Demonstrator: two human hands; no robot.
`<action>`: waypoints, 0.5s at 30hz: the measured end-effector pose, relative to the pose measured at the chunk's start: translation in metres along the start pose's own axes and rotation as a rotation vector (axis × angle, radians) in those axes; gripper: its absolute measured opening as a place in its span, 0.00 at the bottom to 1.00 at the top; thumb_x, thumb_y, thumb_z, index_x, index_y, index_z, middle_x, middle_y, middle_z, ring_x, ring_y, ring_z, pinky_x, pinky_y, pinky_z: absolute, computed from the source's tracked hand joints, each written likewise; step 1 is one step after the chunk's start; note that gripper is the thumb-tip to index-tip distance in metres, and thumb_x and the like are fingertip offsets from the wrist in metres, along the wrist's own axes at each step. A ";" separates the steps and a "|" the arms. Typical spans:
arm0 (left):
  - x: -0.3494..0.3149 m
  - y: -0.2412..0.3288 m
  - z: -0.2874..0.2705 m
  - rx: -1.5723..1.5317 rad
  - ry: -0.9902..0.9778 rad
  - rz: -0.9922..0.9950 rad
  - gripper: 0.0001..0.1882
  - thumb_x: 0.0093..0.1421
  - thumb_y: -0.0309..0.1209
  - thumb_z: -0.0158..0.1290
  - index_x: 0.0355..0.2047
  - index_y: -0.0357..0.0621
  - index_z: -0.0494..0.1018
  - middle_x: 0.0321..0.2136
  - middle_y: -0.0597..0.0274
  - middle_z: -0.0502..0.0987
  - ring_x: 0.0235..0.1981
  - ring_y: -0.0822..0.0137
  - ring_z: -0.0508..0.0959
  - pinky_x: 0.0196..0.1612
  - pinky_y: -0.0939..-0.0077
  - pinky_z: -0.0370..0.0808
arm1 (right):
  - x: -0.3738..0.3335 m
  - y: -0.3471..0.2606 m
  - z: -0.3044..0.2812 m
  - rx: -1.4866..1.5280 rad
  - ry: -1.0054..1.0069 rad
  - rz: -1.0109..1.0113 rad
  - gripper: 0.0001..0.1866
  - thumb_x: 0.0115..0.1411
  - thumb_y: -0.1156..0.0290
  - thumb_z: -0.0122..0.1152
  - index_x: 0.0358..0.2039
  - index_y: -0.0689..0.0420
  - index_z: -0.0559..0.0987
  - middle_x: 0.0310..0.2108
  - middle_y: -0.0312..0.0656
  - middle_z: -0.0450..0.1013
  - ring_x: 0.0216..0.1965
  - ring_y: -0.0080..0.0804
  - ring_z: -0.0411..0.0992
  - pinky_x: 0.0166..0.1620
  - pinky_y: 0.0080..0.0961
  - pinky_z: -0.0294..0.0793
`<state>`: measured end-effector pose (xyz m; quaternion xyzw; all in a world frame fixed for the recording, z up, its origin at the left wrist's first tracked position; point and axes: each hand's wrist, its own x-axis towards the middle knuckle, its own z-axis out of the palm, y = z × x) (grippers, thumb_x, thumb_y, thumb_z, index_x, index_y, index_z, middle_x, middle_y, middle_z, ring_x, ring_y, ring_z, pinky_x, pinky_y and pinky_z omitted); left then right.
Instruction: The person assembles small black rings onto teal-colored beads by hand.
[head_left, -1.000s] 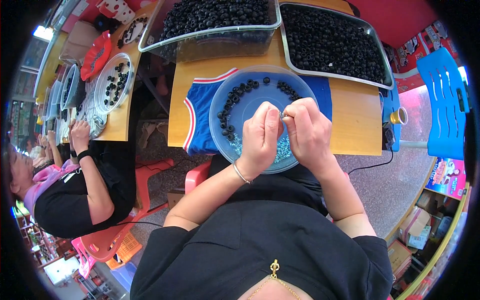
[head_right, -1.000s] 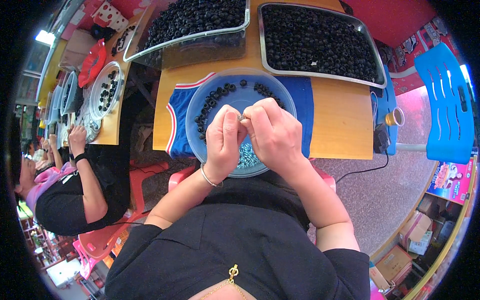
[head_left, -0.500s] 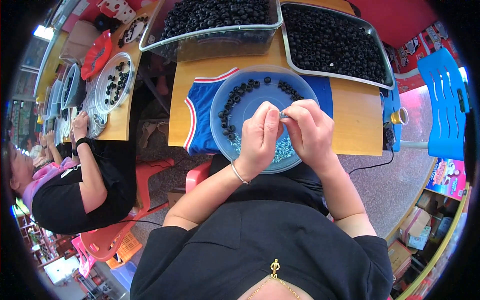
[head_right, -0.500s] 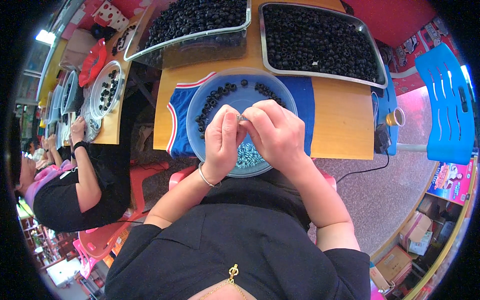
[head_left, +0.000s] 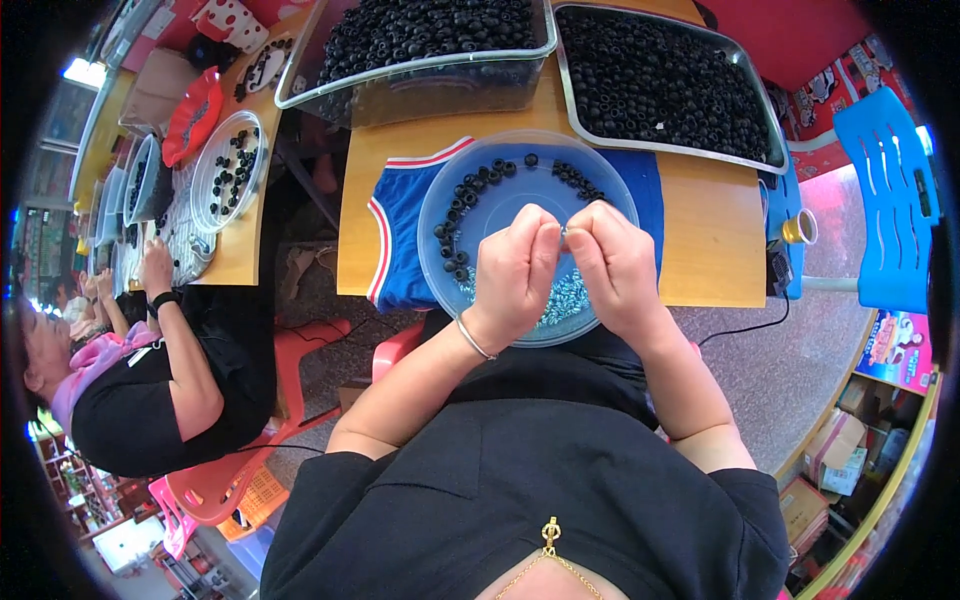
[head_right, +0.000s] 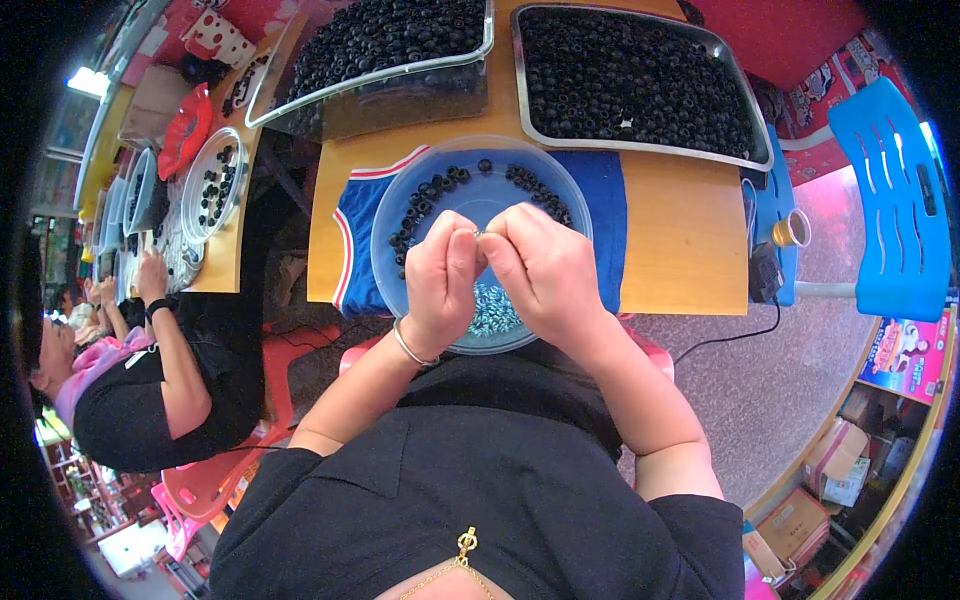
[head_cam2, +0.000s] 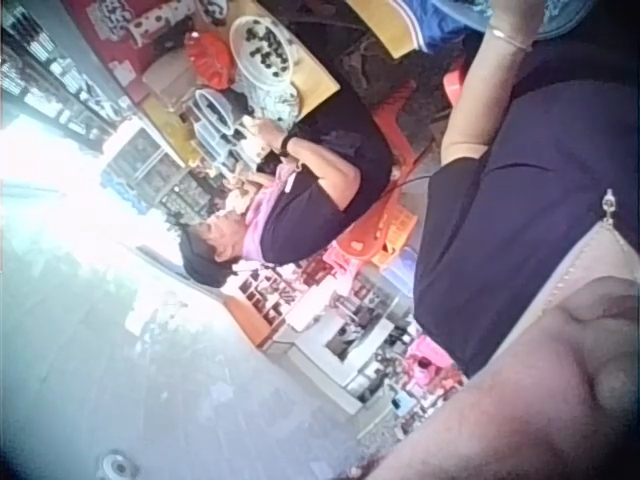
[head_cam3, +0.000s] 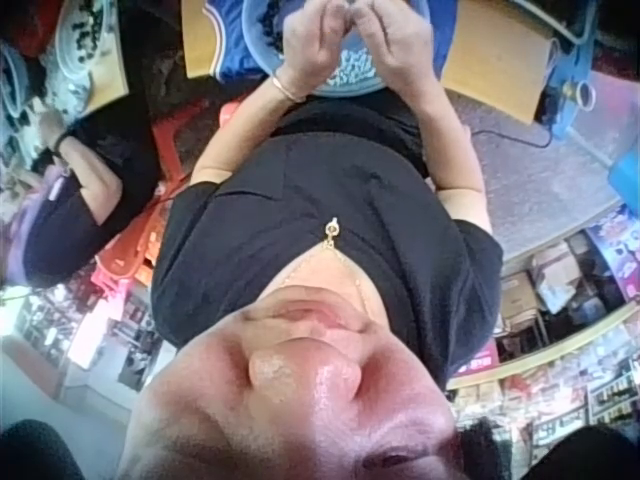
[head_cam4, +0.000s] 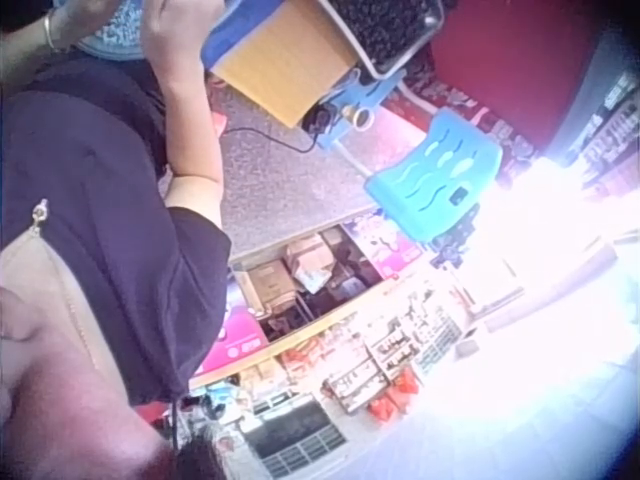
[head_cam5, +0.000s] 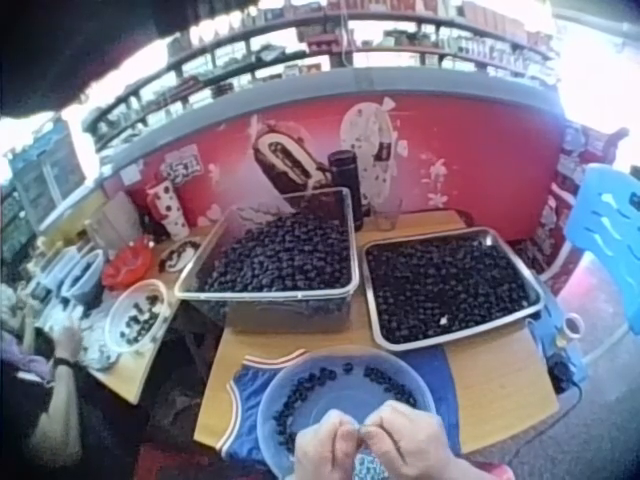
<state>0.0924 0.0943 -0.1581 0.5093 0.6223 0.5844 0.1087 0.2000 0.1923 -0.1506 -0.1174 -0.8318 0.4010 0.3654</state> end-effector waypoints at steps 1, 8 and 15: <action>-0.001 0.000 -0.001 -0.057 -0.011 -0.092 0.11 0.67 0.30 0.44 0.27 0.38 0.67 0.16 0.56 0.68 0.16 0.60 0.71 0.21 0.71 0.66 | 0.001 -0.001 0.000 0.001 0.000 0.000 0.04 0.57 0.73 0.59 0.29 0.58 0.74 0.24 0.42 0.71 0.23 0.35 0.71 0.25 0.28 0.69; 0.001 0.000 -0.001 -0.133 -0.020 -0.185 0.14 0.68 0.32 0.41 0.27 0.38 0.67 0.15 0.57 0.67 0.15 0.64 0.70 0.20 0.73 0.64 | 0.004 0.003 -0.002 -0.239 0.136 -0.188 0.13 0.49 0.67 0.69 0.33 0.54 0.75 0.29 0.39 0.73 0.26 0.36 0.74 0.26 0.27 0.73; 0.000 -0.002 0.000 -0.212 0.002 -0.223 0.14 0.69 0.33 0.41 0.27 0.38 0.67 0.14 0.62 0.67 0.16 0.73 0.68 0.20 0.77 0.63 | 0.004 0.000 -0.005 -0.367 0.128 -0.229 0.12 0.47 0.67 0.69 0.30 0.54 0.76 0.29 0.38 0.73 0.28 0.35 0.75 0.28 0.27 0.74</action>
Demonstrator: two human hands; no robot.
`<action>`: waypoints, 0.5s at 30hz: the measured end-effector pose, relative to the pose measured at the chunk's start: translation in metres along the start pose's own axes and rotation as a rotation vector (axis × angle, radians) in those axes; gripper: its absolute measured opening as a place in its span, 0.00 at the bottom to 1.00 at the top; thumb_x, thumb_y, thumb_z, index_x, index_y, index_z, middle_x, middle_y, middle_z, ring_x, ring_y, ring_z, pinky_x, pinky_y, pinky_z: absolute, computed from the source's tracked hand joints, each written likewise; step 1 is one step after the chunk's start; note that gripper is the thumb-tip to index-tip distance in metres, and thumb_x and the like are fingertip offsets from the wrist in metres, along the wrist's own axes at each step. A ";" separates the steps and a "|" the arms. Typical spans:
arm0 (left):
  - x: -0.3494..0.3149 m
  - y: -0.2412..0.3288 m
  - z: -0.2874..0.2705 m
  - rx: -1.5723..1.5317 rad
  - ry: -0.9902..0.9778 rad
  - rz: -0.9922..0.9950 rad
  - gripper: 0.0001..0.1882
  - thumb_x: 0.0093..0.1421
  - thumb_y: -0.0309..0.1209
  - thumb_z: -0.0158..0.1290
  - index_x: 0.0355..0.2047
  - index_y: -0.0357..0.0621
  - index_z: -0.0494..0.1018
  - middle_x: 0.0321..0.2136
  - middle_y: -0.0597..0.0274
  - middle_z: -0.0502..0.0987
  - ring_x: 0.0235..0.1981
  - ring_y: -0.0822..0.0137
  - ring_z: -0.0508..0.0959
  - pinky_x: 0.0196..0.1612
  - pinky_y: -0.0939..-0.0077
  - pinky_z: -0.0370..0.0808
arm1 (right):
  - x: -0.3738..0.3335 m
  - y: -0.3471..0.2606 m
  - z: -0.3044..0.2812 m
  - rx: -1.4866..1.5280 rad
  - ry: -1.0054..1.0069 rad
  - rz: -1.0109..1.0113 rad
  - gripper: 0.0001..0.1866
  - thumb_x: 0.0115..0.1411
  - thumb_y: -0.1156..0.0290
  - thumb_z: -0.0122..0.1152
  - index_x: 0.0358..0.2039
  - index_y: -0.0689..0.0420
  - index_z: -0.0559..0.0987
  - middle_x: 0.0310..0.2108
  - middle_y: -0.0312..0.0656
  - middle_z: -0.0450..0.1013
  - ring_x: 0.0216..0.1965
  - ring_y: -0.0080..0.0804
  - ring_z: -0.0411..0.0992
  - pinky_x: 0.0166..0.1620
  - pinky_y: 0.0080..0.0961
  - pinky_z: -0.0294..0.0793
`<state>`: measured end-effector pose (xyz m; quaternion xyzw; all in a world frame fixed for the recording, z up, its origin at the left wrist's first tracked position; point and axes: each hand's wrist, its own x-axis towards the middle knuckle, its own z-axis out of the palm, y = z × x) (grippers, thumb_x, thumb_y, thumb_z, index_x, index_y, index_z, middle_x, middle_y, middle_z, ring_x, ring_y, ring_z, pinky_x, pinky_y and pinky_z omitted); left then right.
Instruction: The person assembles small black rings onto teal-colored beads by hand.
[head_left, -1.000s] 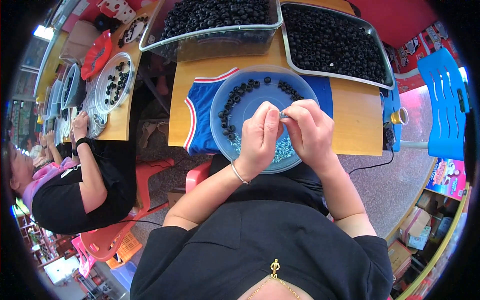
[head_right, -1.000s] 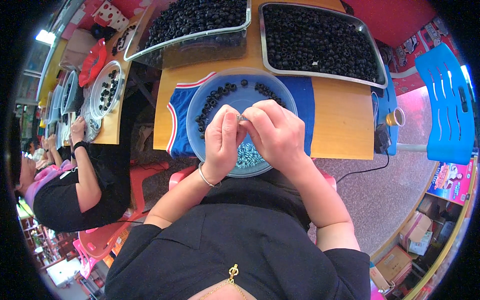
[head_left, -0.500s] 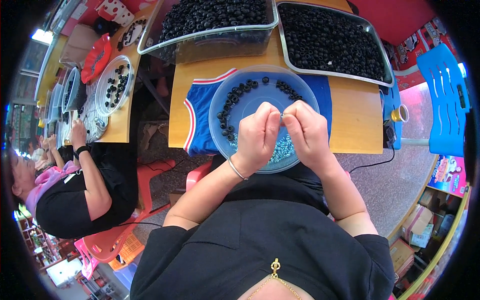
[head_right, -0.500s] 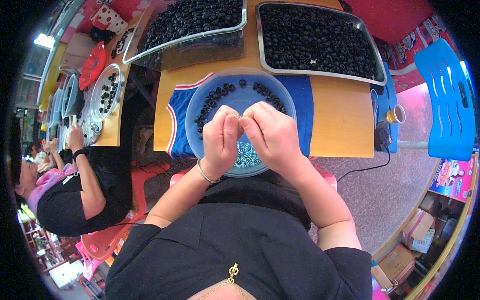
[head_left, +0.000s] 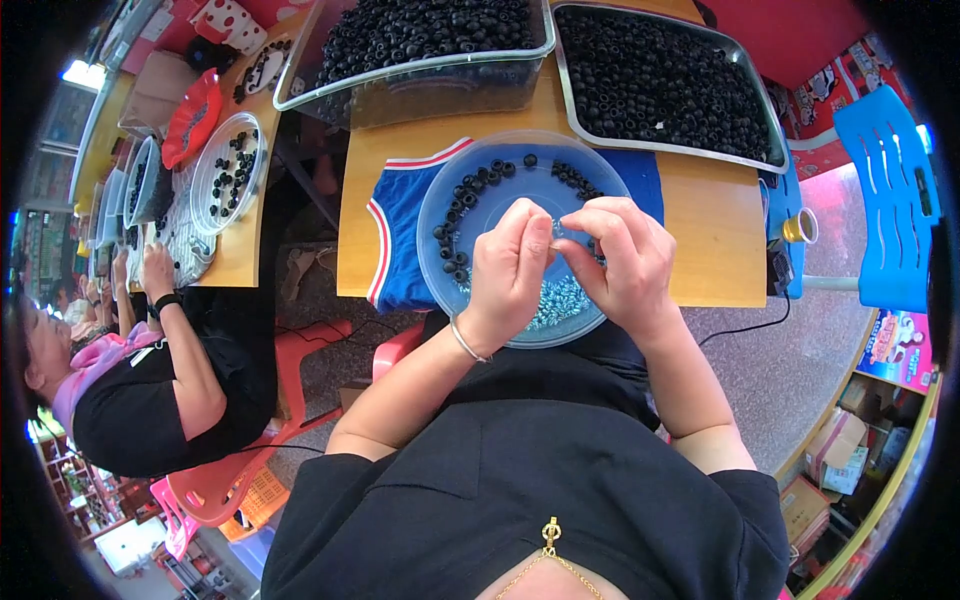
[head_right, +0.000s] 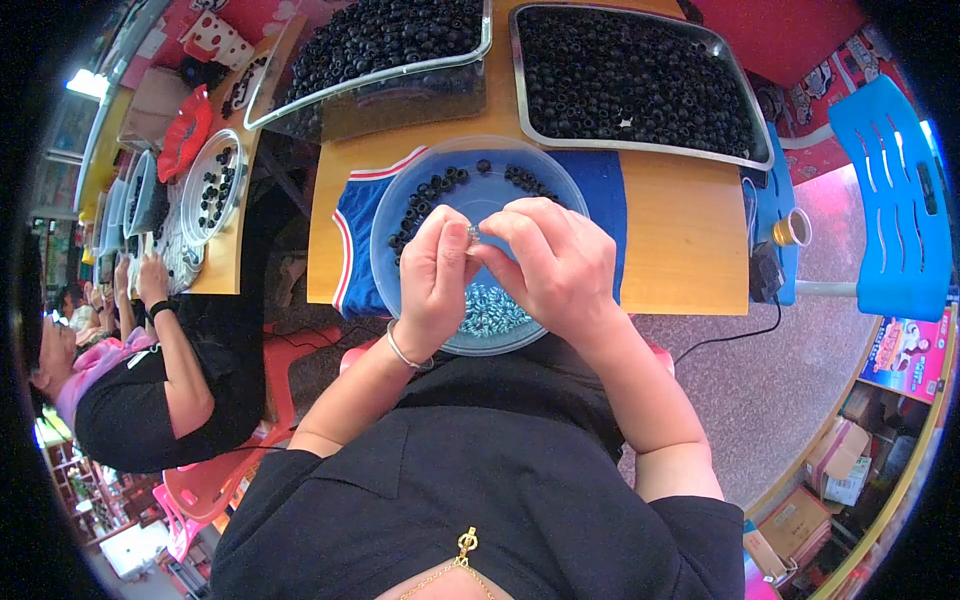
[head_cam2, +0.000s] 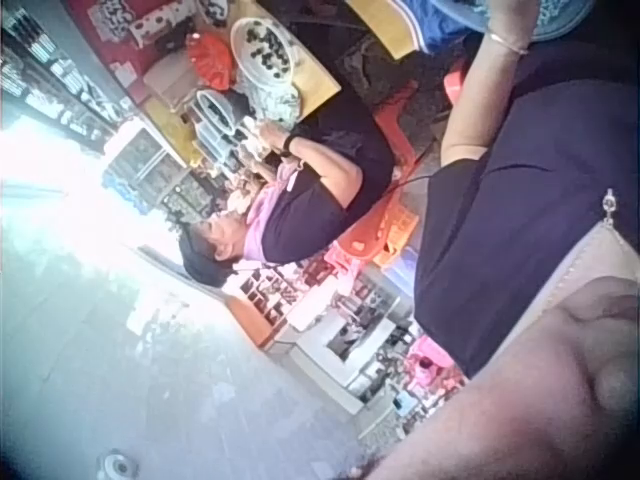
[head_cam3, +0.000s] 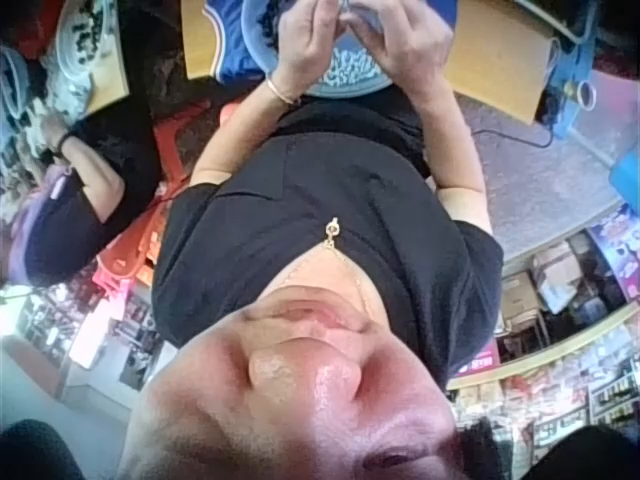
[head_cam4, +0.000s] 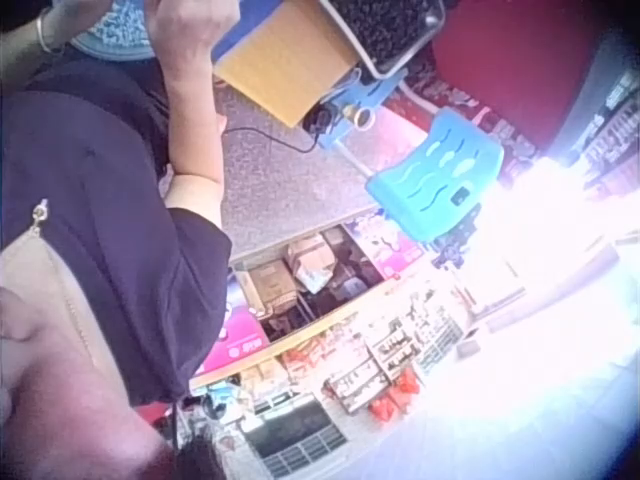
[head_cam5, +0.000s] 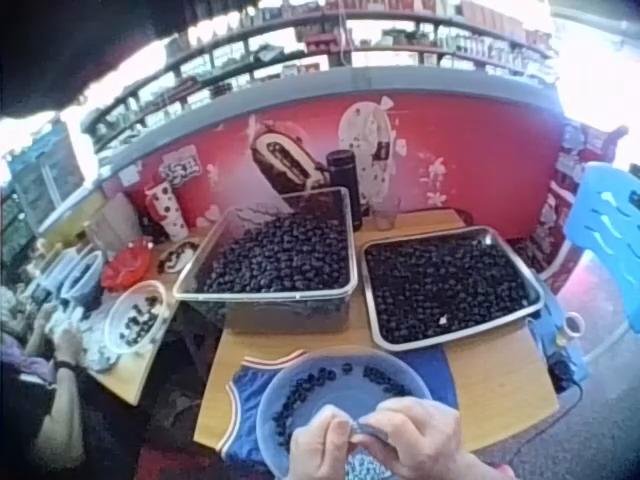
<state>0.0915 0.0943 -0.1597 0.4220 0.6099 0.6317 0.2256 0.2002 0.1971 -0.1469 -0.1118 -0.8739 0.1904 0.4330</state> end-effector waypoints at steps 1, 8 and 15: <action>-0.001 -0.002 0.000 -0.041 -0.006 -0.020 0.15 0.69 0.33 0.41 0.27 0.39 0.67 0.15 0.64 0.66 0.16 0.75 0.67 0.20 0.78 0.63 | 0.000 0.000 0.000 -0.004 0.000 -0.001 0.12 0.48 0.68 0.69 0.30 0.54 0.76 0.29 0.38 0.73 0.28 0.35 0.75 0.28 0.27 0.74; -0.003 0.002 0.000 -0.165 -0.041 -0.096 0.14 0.70 0.34 0.41 0.29 0.39 0.66 0.16 0.67 0.66 0.19 0.79 0.64 0.22 0.82 0.62 | -0.001 -0.002 0.003 0.014 0.002 0.026 0.12 0.47 0.71 0.68 0.31 0.55 0.76 0.29 0.38 0.73 0.27 0.35 0.75 0.28 0.27 0.73; -0.006 -0.001 0.001 -0.184 -0.082 -0.100 0.10 0.69 0.32 0.42 0.32 0.39 0.66 0.18 0.65 0.66 0.20 0.77 0.66 0.23 0.80 0.63 | -0.003 0.001 0.006 0.077 0.018 0.047 0.10 0.47 0.76 0.65 0.31 0.57 0.74 0.28 0.39 0.73 0.25 0.36 0.74 0.26 0.27 0.72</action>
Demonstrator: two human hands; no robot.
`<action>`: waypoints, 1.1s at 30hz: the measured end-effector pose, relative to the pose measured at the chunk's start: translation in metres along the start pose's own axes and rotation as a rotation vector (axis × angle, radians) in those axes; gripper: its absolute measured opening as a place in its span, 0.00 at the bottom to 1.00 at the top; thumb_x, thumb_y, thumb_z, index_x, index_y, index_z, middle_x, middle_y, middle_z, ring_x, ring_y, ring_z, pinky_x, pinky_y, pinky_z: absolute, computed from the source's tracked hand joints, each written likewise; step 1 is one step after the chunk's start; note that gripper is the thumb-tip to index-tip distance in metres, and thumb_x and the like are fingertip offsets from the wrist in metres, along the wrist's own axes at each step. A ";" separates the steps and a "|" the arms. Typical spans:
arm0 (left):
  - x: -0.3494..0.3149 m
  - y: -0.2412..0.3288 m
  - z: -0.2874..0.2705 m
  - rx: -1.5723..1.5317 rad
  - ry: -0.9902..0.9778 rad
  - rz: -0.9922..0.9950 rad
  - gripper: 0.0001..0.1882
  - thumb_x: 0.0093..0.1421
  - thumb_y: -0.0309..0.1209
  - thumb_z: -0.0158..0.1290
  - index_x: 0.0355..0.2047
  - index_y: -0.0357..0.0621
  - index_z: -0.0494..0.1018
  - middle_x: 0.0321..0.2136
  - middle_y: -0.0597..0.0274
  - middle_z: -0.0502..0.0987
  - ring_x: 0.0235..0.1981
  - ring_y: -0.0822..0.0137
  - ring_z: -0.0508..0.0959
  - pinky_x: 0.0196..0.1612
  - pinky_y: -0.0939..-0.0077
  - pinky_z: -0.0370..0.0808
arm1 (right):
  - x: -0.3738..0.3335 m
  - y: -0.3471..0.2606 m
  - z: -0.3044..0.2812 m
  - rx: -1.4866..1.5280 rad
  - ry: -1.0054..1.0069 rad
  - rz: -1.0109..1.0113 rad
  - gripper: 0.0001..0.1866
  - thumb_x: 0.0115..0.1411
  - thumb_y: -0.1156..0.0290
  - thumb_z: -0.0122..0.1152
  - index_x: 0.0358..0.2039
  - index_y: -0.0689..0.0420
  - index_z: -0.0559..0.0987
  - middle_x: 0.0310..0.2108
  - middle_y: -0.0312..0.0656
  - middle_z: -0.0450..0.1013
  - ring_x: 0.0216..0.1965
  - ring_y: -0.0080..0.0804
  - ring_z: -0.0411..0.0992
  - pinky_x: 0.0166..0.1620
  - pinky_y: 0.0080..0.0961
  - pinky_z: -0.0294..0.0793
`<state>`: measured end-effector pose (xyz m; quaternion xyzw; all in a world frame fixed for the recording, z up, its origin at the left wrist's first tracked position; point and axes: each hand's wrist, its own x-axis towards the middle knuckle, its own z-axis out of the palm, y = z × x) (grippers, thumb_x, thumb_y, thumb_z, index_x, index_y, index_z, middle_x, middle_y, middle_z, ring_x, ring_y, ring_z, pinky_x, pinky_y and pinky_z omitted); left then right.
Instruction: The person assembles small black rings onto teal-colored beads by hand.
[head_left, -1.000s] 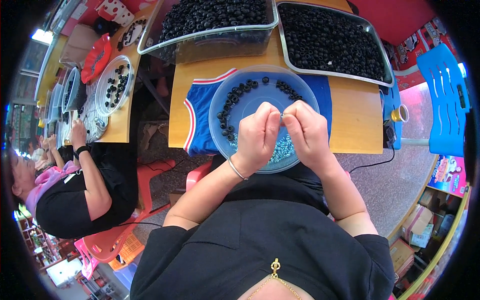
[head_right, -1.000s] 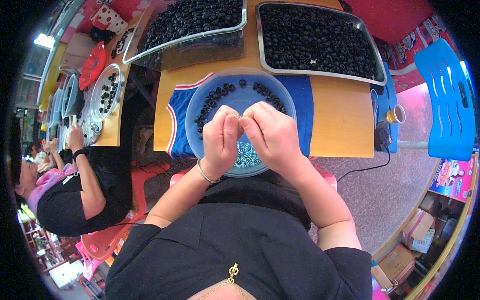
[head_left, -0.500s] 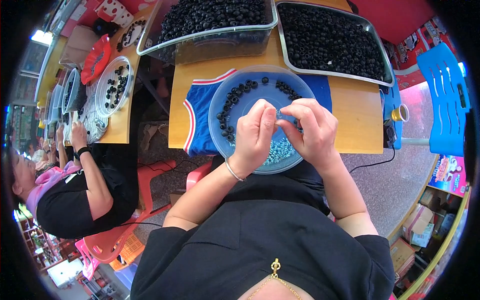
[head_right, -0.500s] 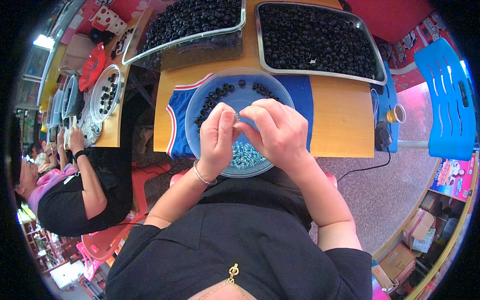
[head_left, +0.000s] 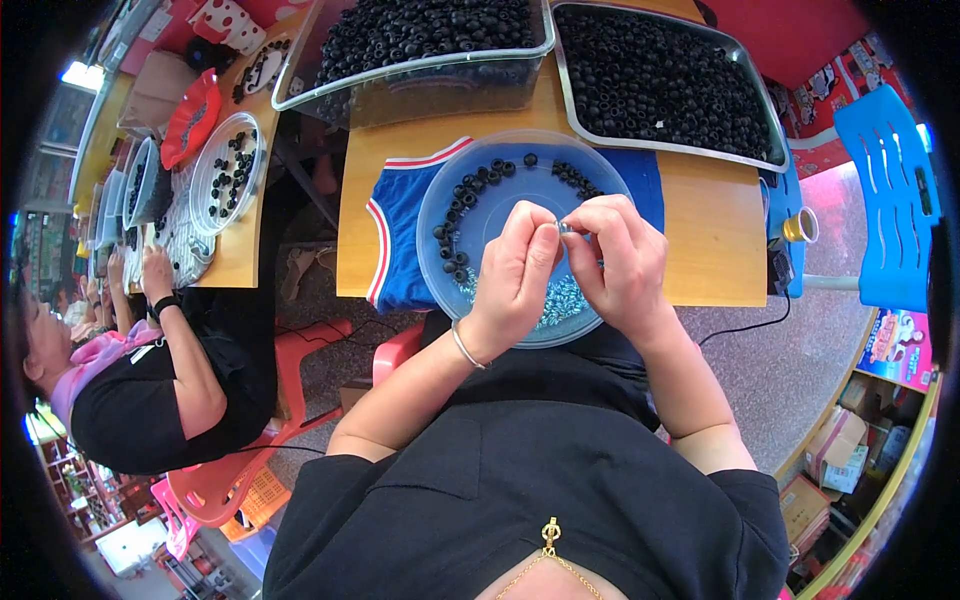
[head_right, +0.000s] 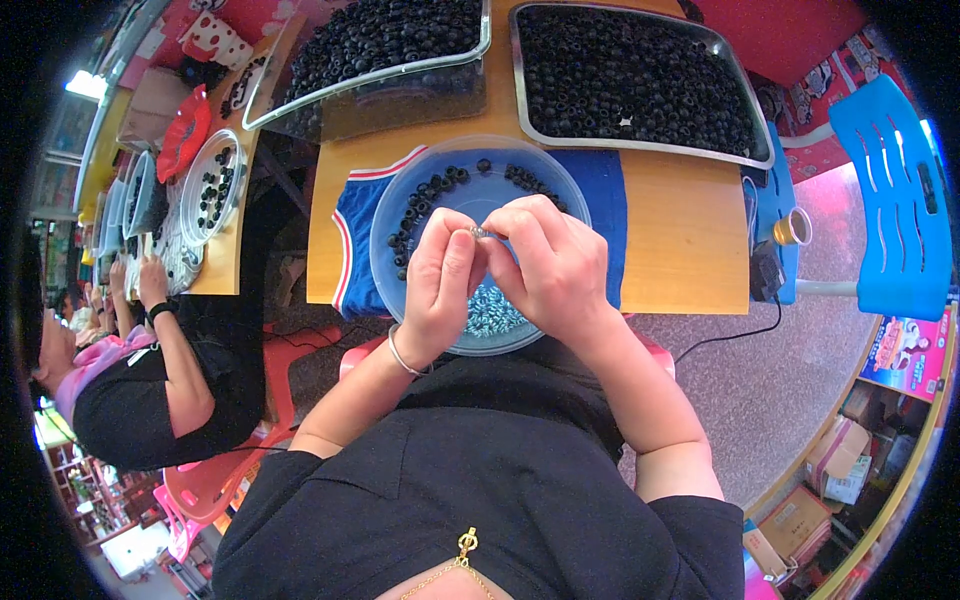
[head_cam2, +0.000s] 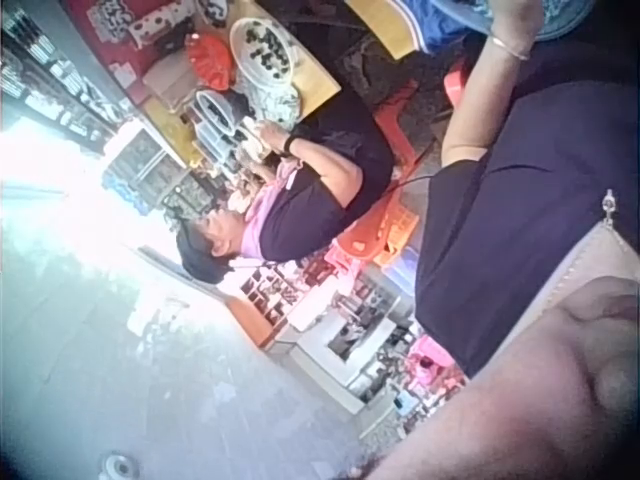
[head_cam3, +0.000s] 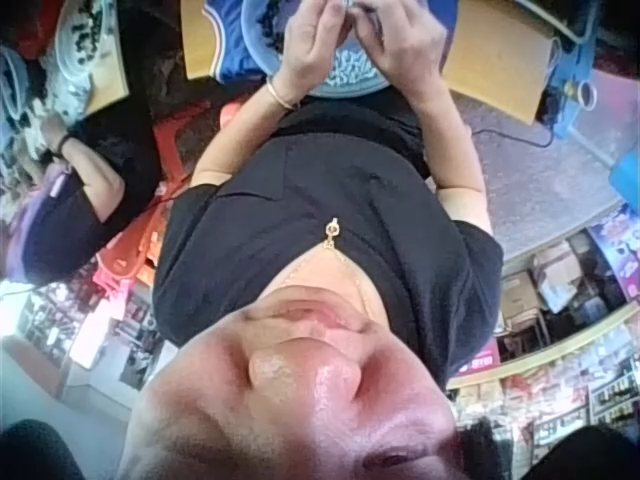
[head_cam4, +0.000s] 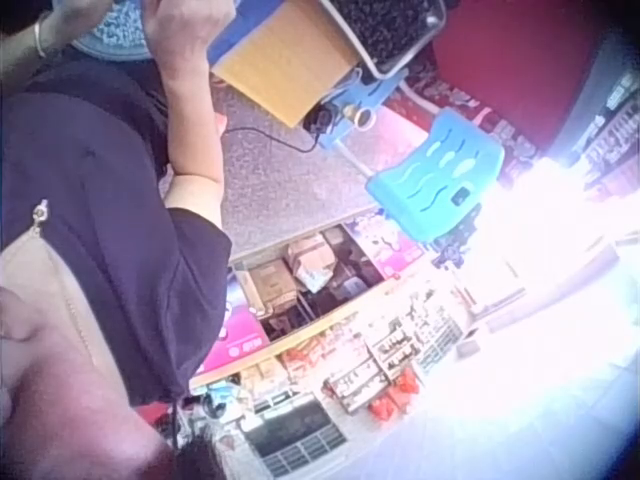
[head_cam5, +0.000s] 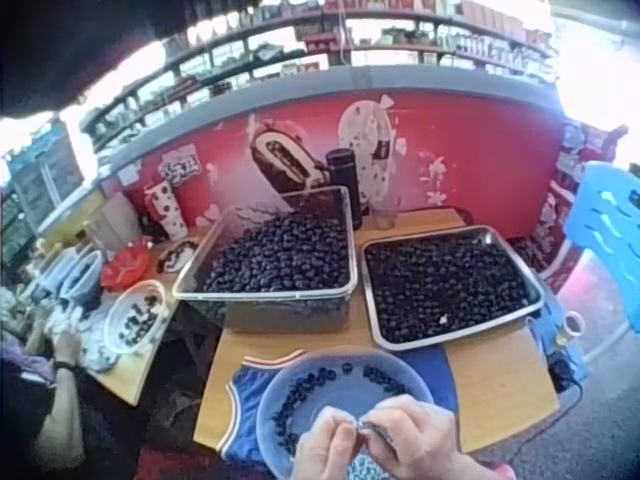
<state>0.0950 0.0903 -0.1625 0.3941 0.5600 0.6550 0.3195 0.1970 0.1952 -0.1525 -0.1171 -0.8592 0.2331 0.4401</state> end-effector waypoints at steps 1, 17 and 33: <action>0.000 0.000 0.000 0.069 0.011 0.039 0.09 0.68 0.31 0.42 0.33 0.39 0.66 0.19 0.63 0.67 0.20 0.74 0.67 0.23 0.79 0.64 | 0.000 0.000 0.001 -0.010 0.008 -0.010 0.10 0.48 0.76 0.64 0.30 0.57 0.73 0.28 0.39 0.72 0.24 0.35 0.73 0.26 0.27 0.72; 0.001 -0.001 0.003 0.163 0.039 0.195 0.04 0.63 0.23 0.49 0.37 0.36 0.68 0.28 0.58 0.71 0.25 0.70 0.71 0.30 0.78 0.70 | 0.001 -0.001 -0.002 0.021 -0.011 0.008 0.03 0.53 0.80 0.56 0.27 0.60 0.70 0.23 0.44 0.68 0.22 0.40 0.69 0.25 0.31 0.68; 0.000 0.007 -0.005 -0.441 -0.036 -0.125 0.04 0.67 0.28 0.46 0.38 0.42 0.66 0.25 0.69 0.70 0.21 0.84 0.64 0.22 0.91 0.60 | 0.007 -0.006 -0.007 0.277 -0.017 0.201 0.06 0.53 0.79 0.61 0.32 0.59 0.76 0.26 0.39 0.71 0.19 0.25 0.68 0.22 0.20 0.68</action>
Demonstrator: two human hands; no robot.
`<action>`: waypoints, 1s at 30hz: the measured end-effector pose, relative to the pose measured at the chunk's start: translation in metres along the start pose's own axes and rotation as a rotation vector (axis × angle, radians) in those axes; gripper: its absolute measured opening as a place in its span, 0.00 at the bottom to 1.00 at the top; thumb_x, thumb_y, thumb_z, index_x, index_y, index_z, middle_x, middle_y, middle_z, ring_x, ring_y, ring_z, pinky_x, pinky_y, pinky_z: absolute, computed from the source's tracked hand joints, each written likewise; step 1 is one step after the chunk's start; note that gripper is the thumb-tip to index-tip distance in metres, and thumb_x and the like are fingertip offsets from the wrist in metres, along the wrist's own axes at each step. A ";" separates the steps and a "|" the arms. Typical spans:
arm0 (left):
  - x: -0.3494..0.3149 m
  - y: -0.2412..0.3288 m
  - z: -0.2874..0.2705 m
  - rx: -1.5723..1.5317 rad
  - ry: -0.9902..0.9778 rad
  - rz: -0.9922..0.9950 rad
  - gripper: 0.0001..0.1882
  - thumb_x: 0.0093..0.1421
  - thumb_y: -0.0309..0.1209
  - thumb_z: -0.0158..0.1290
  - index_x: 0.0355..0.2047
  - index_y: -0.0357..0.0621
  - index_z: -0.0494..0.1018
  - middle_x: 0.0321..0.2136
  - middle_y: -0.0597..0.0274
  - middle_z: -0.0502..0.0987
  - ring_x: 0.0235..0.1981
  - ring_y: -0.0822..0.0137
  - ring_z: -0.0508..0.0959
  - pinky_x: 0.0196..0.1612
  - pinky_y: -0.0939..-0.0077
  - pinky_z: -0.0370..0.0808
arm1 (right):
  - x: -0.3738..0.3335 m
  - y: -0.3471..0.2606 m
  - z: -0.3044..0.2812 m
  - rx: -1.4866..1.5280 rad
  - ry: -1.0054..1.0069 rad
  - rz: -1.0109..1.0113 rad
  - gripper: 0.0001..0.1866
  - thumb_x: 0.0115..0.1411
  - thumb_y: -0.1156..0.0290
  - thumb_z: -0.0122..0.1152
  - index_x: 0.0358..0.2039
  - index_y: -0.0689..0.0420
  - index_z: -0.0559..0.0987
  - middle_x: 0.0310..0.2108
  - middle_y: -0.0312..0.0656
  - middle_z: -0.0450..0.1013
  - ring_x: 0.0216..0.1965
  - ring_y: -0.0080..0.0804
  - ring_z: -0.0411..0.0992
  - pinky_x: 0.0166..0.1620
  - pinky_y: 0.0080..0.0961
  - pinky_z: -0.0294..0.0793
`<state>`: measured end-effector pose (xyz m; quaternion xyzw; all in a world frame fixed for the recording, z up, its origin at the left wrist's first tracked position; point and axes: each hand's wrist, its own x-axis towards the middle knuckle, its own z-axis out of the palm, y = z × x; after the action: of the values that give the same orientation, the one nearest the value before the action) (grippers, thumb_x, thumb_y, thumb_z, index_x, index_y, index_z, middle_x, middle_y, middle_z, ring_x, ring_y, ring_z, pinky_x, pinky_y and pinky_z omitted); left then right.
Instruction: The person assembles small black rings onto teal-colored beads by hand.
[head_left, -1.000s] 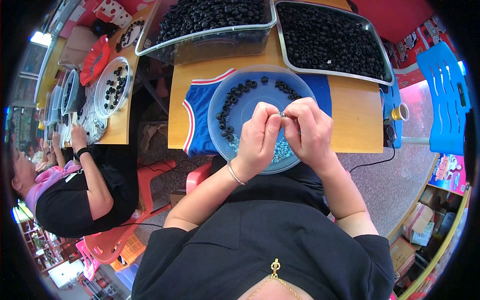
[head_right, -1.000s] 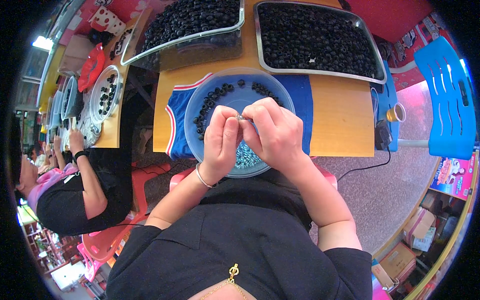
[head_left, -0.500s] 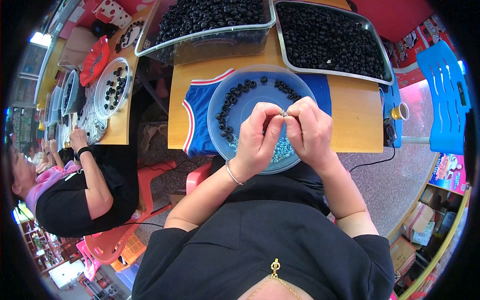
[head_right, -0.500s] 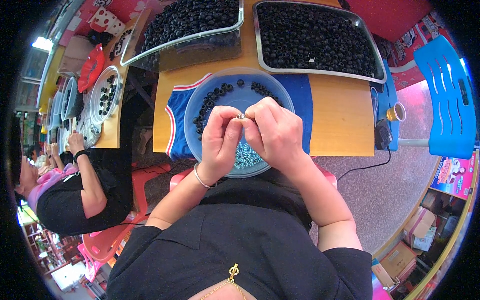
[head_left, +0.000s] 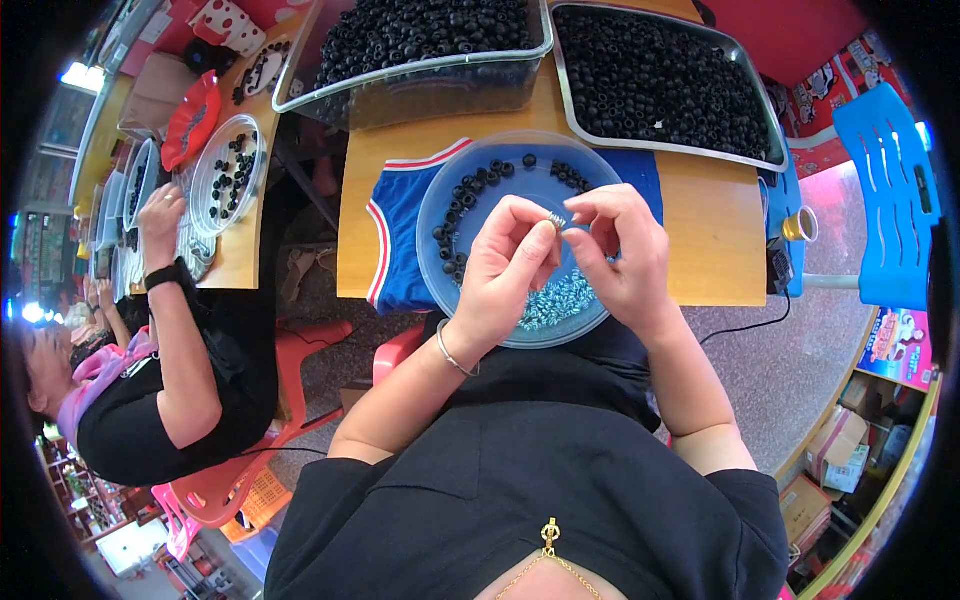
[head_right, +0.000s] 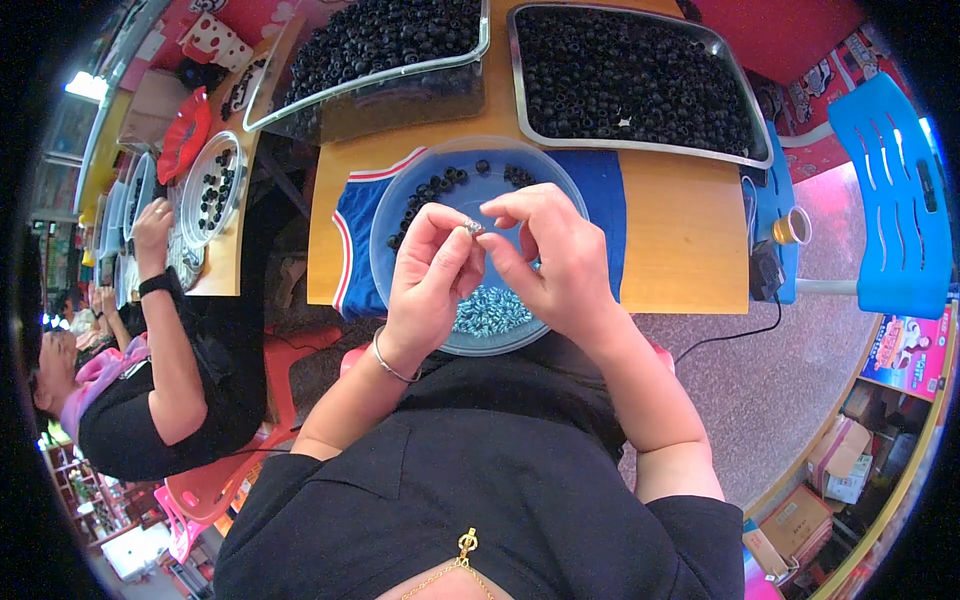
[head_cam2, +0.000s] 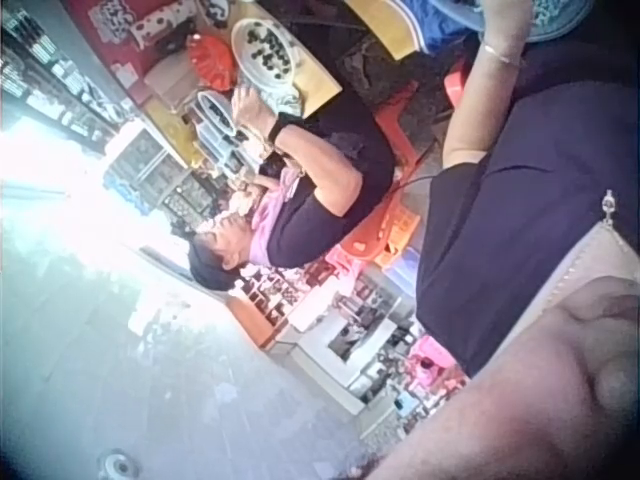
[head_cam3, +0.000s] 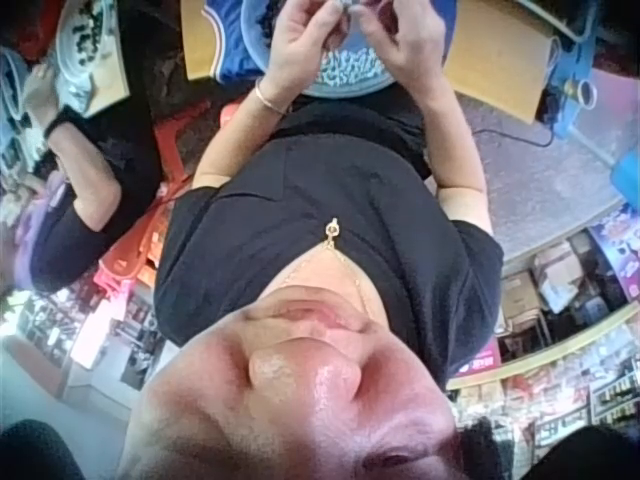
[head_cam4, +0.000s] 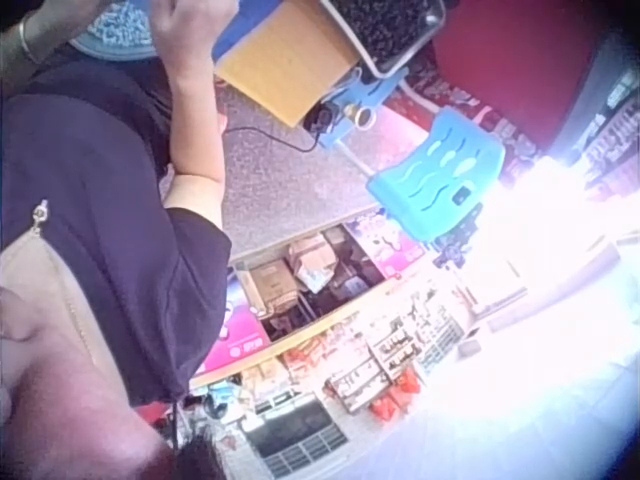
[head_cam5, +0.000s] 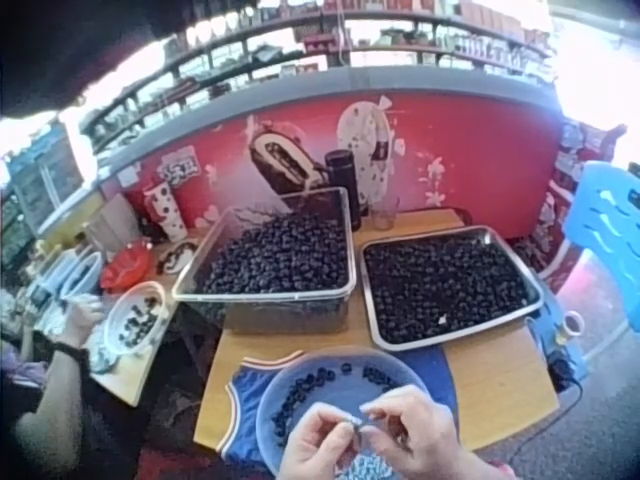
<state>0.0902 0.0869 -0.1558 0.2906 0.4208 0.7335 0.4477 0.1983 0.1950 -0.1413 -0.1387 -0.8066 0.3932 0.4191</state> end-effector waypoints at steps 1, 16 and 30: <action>0.001 -0.001 0.000 -0.035 0.000 -0.017 0.04 0.67 0.29 0.46 0.38 0.43 0.66 0.25 0.69 0.70 0.21 0.84 0.63 0.22 0.91 0.60 | 0.001 0.000 -0.001 -0.039 -0.036 -0.012 0.07 0.53 0.80 0.62 0.33 0.59 0.77 0.27 0.38 0.72 0.20 0.22 0.68 0.22 0.19 0.68; -0.007 0.018 -0.025 0.670 -0.097 0.038 0.02 0.60 0.22 0.52 0.32 0.37 0.69 0.20 0.70 0.71 0.22 0.82 0.70 0.26 0.88 0.66 | 0.004 0.003 -0.019 0.051 -0.277 -0.088 0.10 0.52 0.70 0.68 0.35 0.55 0.81 0.29 0.38 0.74 0.27 0.29 0.73 0.29 0.23 0.74; -0.013 0.052 -0.019 1.014 -0.344 0.074 0.04 0.56 0.21 0.57 0.31 0.35 0.74 0.23 0.61 0.76 0.24 0.76 0.75 0.27 0.82 0.71 | -0.001 -0.009 -0.027 0.093 -0.459 -0.102 0.06 0.50 0.75 0.66 0.28 0.58 0.77 0.25 0.40 0.73 0.29 0.33 0.74 0.32 0.28 0.73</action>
<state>0.0591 0.0556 -0.1199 0.6008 0.6324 0.3954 0.2876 0.2213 0.2025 -0.1253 0.0148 -0.8677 0.4293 0.2500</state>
